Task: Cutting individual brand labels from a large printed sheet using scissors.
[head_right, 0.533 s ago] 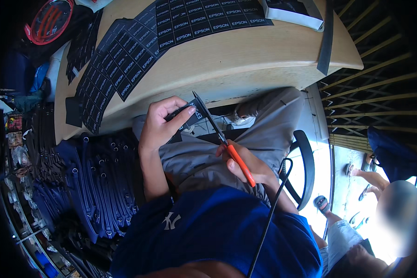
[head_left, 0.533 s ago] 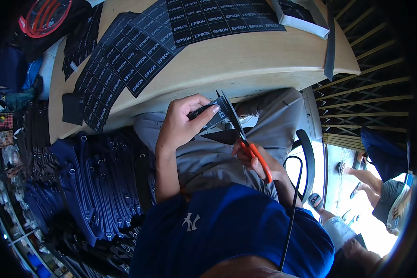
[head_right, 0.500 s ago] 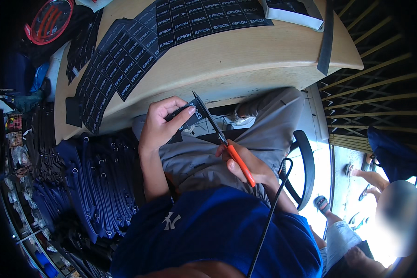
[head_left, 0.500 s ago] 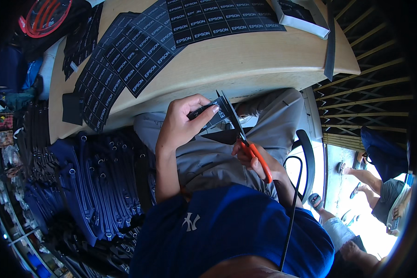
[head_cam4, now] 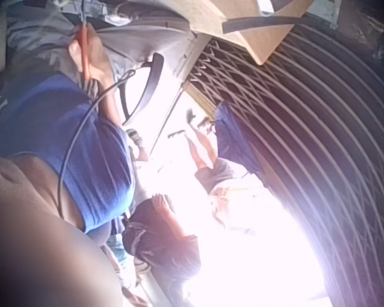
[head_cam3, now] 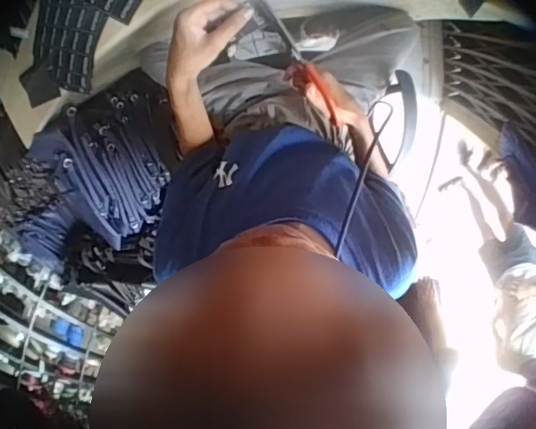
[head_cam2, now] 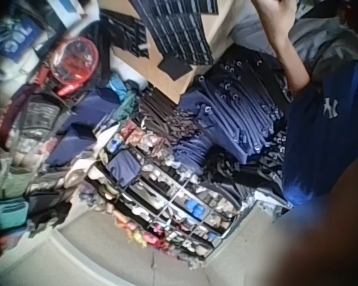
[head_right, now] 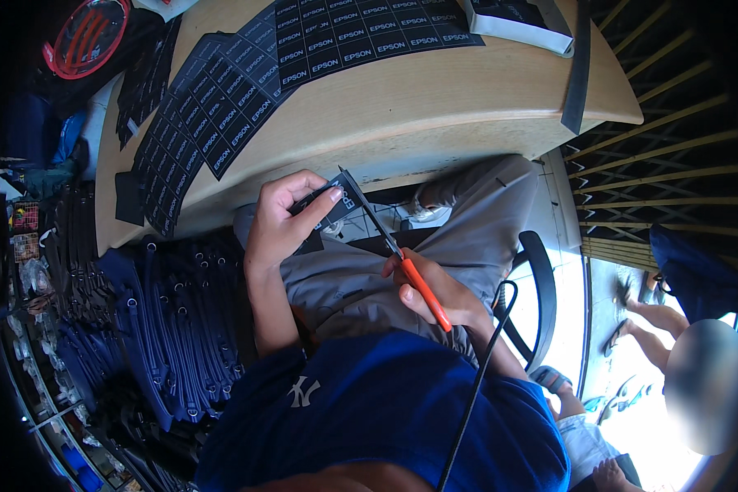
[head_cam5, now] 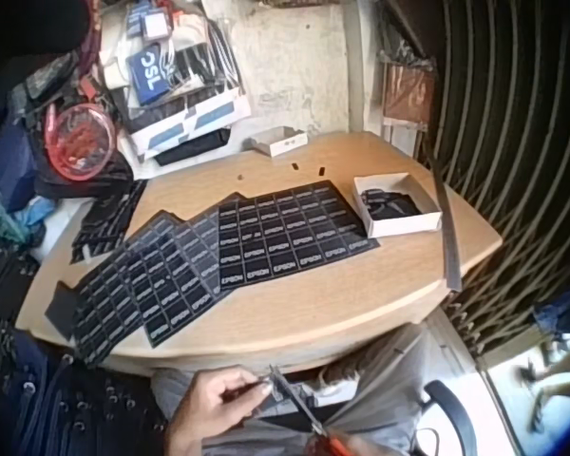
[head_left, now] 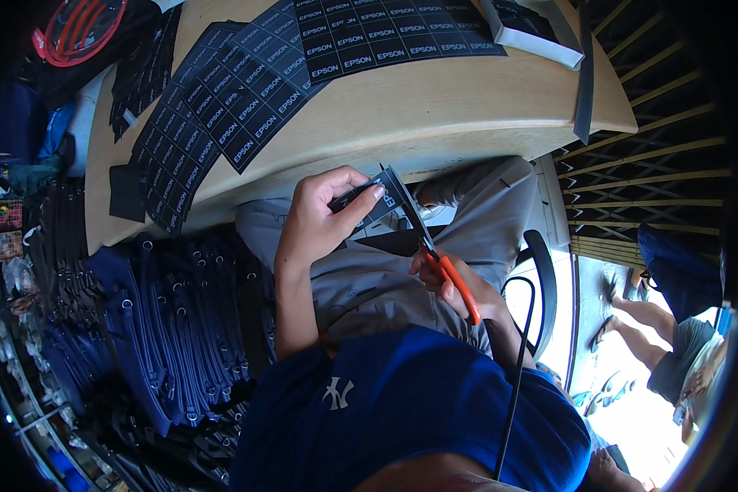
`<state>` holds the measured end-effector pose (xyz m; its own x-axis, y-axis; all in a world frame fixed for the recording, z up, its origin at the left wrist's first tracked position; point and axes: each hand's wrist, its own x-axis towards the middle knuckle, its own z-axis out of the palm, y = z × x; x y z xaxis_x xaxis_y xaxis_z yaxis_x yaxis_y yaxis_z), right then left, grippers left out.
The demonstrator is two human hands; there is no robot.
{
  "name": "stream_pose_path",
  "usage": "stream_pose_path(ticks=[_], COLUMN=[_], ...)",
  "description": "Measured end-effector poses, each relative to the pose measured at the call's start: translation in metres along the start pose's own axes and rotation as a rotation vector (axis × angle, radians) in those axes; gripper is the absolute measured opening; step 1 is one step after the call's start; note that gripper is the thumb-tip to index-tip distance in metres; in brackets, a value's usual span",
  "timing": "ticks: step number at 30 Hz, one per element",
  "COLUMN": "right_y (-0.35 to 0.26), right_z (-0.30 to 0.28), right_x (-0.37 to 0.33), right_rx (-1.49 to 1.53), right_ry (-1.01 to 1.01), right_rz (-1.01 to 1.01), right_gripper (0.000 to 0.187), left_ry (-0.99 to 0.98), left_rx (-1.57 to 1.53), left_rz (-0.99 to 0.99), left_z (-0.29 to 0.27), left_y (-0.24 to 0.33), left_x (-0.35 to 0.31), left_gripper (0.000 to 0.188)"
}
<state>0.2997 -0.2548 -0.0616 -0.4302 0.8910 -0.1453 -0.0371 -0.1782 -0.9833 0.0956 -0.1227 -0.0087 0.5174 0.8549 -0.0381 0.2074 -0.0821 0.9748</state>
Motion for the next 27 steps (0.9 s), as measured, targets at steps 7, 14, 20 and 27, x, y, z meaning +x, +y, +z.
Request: stream_pose_path(ticks=[7, 14, 20, 27], right_y=[-0.0022, -0.0008, 0.0021, -0.0023], right_z=[0.0006, -0.0001, -0.0001, -0.0007], right_x=[0.0003, 0.0002, 0.0002, 0.0000], right_rx=[0.003, -0.008, -0.007, -0.025], right_ry=[0.000, 0.012, 0.014, 0.005], right_rz=[0.004, 0.033, 0.018, 0.041], right_gripper=[0.087, 0.087, 0.087, 0.087], left_ry=[-0.014, -0.049, -0.055, -0.054], left_rx=[-0.021, 0.004, 0.013, 0.007], left_rz=[0.007, 0.008, -0.004, 0.010], left_z=[0.0018, 0.0025, 0.0020, 0.0018], left_y=[0.0024, 0.0006, 0.0016, 0.0000], left_x=[-0.0008, -0.0011, -0.0001, -0.0010], left_gripper=[0.010, 0.010, 0.010, 0.010])
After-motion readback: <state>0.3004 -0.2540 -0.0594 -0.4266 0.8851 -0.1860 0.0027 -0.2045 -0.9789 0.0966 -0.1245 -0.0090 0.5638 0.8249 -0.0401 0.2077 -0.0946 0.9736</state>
